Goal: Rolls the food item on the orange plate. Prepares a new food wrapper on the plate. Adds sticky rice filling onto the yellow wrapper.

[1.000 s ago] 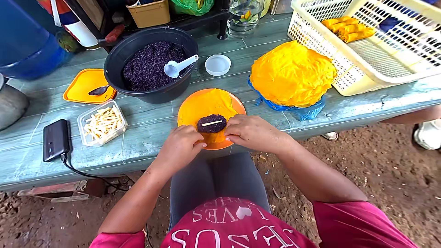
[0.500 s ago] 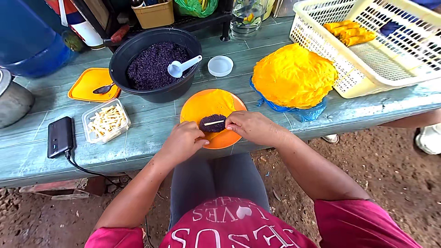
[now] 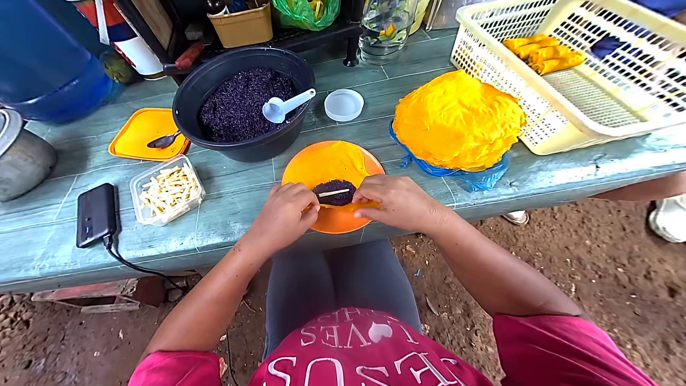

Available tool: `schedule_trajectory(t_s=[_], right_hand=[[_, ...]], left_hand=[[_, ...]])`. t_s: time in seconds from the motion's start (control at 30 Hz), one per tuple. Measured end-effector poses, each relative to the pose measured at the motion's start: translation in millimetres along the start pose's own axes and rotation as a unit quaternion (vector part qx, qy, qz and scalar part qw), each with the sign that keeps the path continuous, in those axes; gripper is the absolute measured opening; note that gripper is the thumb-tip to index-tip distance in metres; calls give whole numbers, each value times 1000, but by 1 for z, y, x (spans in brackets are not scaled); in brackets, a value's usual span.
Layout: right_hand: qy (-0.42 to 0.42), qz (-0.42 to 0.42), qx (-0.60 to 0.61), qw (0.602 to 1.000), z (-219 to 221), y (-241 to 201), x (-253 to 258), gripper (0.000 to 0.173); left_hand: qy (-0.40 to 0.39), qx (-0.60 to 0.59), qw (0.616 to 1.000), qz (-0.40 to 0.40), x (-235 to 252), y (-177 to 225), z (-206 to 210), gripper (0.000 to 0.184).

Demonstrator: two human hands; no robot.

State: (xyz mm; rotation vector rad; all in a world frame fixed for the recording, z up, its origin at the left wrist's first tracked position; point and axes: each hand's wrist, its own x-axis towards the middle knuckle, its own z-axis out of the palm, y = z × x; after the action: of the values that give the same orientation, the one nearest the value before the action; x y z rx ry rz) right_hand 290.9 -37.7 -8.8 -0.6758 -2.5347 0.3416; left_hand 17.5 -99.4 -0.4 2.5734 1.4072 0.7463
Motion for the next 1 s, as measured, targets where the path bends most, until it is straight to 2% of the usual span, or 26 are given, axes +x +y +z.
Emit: schedule_trajectory(t_s=[0.03,0.17,0.3,0.43,0.53,0.6,0.7,0.8,1.0], right_hand=[[19,-6,3,1000,0,1,1,17],[48,33,36,998,-5,7,11,17],[8,132,69,989,-9,8,30,18],[-13,177,59,982,-6,9,43,20],[-22,208,39,977,-5,8,49,20],[-27,229,29,973,-4,8,52,21],[-18,233,15,972,-2,9,55,22],[-7,220,8,975,0,11,54,22],[8,225,13,974,4,11,56,21]], left_hand=[[4,1,1000,-3,1,0,-1,15],[19,-9,999,-29,6,-2,-4,17],[-9,-24,995,-92,22,-5,-9,18],[-26,-2,993,-115,35,-10,-9,18],[-9,26,991,-127,41,-4,-10,17],[33,53,992,-112,38,6,-7,21],[77,70,994,-43,24,30,4,28],[47,72,996,-8,13,44,21,30],[-13,106,994,-39,24,32,25,37]])
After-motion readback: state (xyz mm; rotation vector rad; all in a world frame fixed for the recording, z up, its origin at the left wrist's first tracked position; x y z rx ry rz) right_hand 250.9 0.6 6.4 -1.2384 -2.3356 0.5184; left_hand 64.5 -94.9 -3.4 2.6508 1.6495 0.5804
